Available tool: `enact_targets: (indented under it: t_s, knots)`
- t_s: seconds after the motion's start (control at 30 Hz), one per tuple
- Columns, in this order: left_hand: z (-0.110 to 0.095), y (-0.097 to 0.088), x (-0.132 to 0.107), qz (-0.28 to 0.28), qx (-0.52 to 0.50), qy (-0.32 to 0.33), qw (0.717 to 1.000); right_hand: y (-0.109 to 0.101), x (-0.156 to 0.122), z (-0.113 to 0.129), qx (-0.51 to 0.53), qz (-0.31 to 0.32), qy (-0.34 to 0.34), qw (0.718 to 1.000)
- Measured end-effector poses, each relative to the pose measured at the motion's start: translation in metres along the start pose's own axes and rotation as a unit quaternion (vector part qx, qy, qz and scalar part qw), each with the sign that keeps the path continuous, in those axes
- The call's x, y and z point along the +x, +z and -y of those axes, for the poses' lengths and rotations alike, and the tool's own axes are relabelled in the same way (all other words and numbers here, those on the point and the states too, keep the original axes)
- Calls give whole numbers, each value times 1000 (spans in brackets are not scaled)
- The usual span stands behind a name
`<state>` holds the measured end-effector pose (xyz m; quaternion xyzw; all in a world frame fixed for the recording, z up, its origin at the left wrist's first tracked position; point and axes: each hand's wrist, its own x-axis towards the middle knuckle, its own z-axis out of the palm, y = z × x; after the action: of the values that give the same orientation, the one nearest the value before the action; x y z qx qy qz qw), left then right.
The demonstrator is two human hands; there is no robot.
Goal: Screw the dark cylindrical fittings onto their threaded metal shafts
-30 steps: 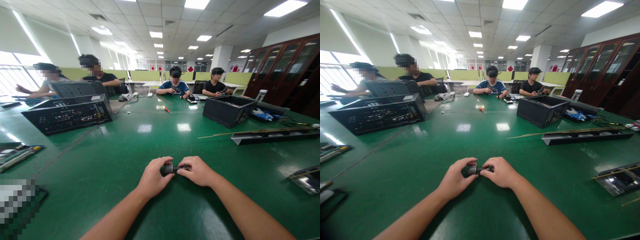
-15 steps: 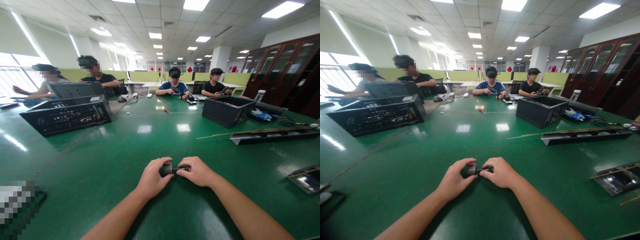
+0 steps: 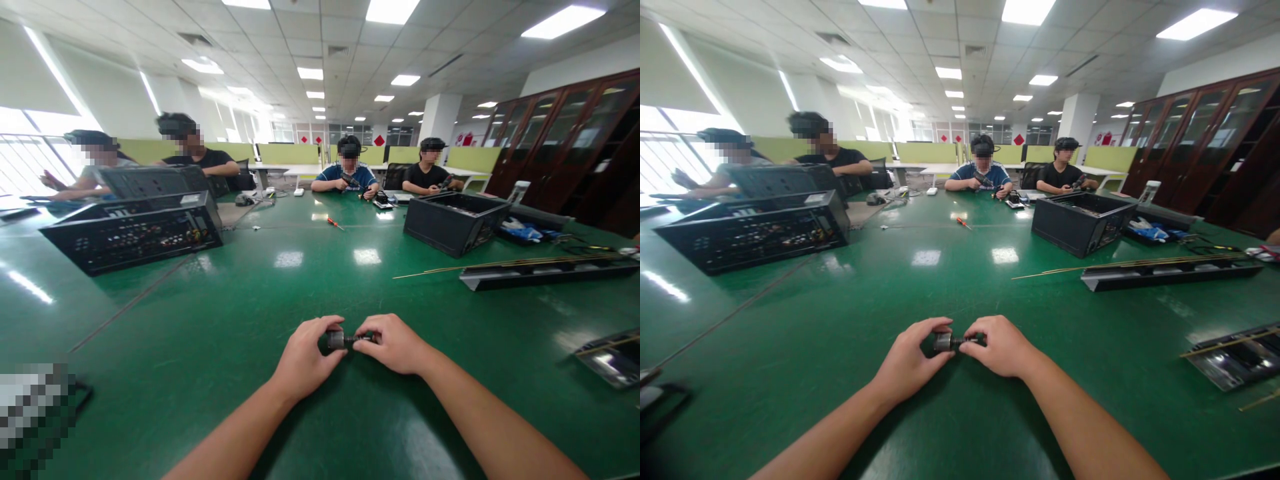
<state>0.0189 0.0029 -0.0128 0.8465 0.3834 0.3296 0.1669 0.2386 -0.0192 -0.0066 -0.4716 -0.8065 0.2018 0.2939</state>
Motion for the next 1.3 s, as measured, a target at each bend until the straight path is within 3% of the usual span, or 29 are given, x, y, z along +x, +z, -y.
enact_targets:
  t_s: [1.3]
  knots:
    - [2, 0, 0, 2, 6, -9, 1000, -1, -1, -2, -9, -2, -3, 1000]
